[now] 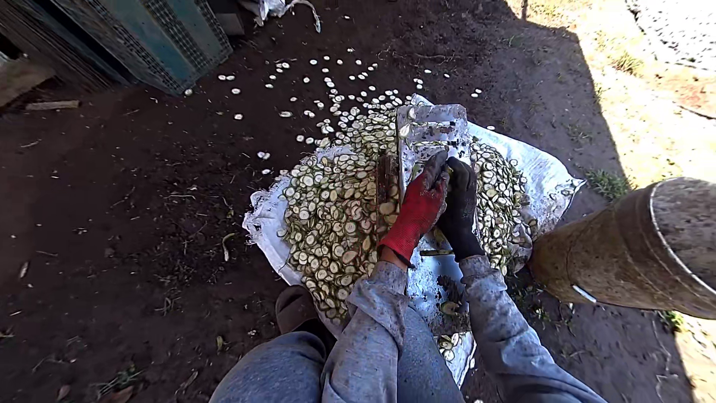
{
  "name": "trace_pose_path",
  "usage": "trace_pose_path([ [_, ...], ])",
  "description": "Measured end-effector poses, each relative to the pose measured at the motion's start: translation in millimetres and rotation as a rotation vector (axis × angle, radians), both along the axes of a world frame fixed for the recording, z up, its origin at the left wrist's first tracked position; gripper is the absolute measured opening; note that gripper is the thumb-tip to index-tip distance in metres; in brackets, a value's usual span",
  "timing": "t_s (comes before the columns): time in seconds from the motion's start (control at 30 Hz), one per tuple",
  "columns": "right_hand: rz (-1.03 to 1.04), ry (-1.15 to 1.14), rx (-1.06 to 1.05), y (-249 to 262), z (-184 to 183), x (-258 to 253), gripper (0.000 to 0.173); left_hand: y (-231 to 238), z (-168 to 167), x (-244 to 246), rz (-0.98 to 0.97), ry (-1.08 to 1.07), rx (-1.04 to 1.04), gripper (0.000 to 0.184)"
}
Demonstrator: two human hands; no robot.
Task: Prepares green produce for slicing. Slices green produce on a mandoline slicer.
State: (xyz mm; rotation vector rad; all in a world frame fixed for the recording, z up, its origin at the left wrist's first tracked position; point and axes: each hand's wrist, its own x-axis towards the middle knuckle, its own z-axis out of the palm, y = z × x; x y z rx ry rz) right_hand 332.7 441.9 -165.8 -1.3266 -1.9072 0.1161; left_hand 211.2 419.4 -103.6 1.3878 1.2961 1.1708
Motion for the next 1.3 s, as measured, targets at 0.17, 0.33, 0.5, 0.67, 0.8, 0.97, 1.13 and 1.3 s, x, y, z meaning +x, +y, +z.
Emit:
trace_pose_path([
  [0.17,0.009,0.048,0.024,-21,-16,7,0.047,15,-14,-17,0.165,-0.178,-0.023,0.042],
  [0.33,0.119,0.198,0.072,-133,-49,48,0.025,-25,7,-38,0.363,-0.289,-0.002,0.040],
  [0.5,0.119,0.044,0.069,-3,-27,22,0.034,6,3,-45,0.504,-0.407,0.147,0.038],
  [0.67,0.045,0.038,0.024,125,1,-2,0.048,10,-4,-49,0.566,-0.336,0.120,0.036],
  [0.8,0.134,0.125,-0.024,4,-15,20,0.037,-20,-1,-47,0.440,-0.273,0.090,0.039],
  [0.97,0.268,0.235,0.084,-100,-59,33,0.023,-18,7,-45,0.403,-0.321,0.103,0.039],
  [1.13,0.174,-0.003,-0.030,45,-24,3,0.038,8,-3,-47,0.510,-0.307,0.142,0.035],
  [1.3,0.075,-0.127,-0.271,79,20,-17,0.050,-18,-4,-51,0.468,-0.247,0.046,0.038],
])
